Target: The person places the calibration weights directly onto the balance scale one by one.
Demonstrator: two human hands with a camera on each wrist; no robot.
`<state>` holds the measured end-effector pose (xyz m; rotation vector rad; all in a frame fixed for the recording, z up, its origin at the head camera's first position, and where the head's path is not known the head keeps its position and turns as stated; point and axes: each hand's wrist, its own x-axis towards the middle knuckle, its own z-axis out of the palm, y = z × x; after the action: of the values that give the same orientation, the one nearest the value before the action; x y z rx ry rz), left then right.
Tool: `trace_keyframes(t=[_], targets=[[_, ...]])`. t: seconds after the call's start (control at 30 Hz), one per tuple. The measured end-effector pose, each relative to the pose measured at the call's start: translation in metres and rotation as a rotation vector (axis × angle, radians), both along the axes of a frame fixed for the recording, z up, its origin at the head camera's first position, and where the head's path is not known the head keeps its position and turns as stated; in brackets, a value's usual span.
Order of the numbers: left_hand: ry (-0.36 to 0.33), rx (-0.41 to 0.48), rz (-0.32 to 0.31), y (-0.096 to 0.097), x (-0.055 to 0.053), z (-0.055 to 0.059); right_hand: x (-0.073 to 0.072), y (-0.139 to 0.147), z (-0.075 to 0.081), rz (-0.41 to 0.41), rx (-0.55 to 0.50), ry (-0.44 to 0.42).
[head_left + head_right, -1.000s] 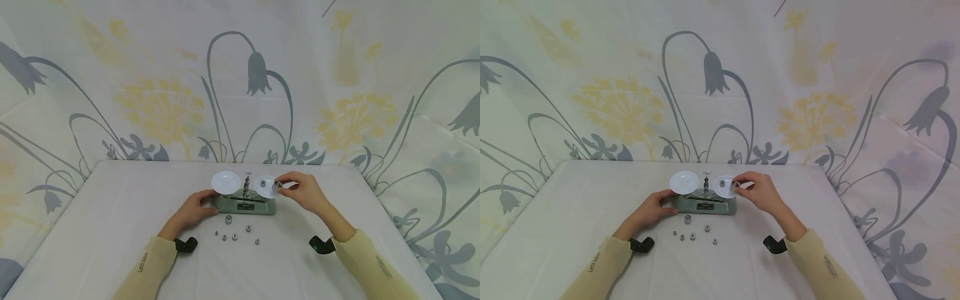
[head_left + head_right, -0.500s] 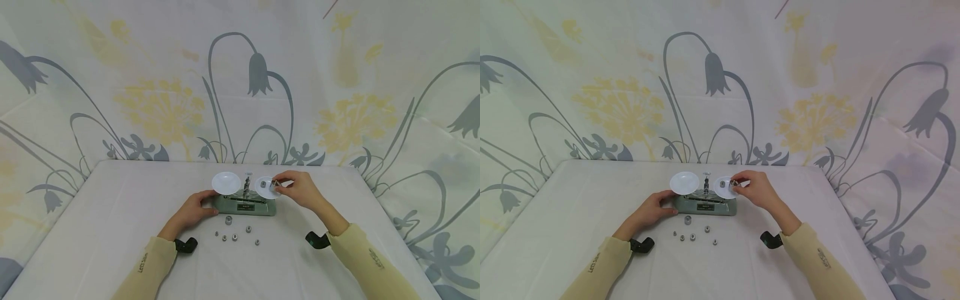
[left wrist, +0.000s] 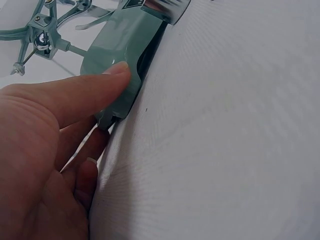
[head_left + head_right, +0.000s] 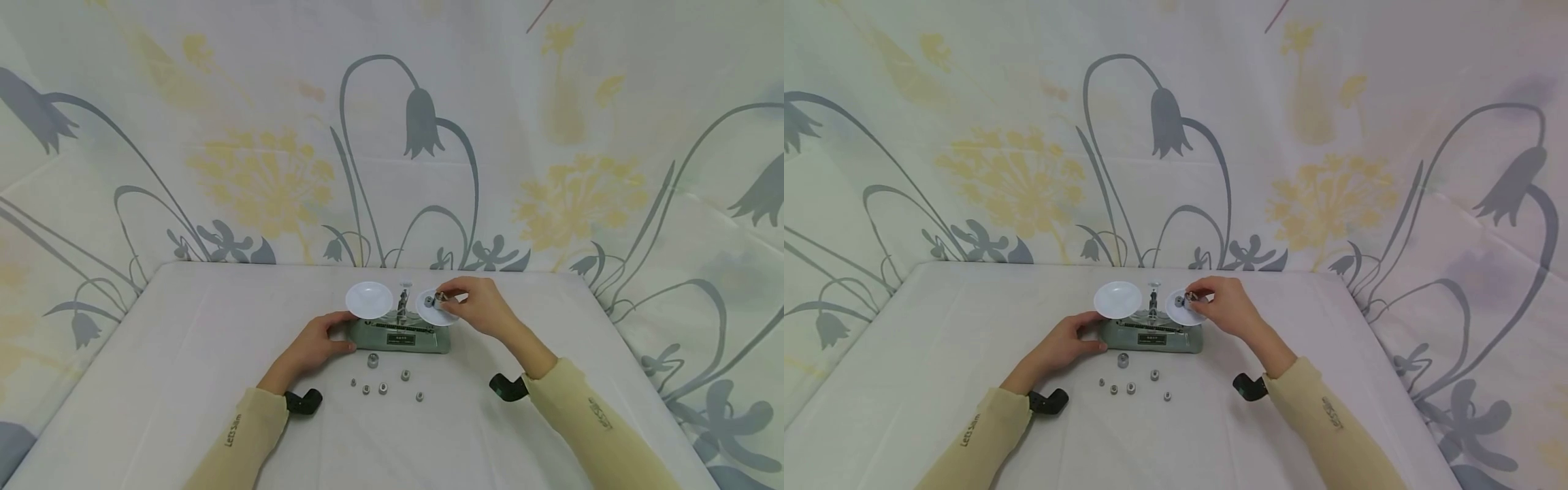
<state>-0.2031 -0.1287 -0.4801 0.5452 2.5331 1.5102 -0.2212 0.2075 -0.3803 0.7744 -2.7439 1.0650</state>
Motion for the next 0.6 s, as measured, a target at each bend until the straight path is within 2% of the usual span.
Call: trace_keyframes(t=[0.27,0.6], targets=[[0.011,-0.001,0.002,-0.0009,-0.0009,-0.0017,-0.0011,-0.0017,-0.0008,-0.007,-0.004,-0.016],[0.006,0.016,-0.010,-0.0009,-0.0014,-0.0025,0.0019,0.0031,-0.0019,-0.028,-0.085,-0.025]])
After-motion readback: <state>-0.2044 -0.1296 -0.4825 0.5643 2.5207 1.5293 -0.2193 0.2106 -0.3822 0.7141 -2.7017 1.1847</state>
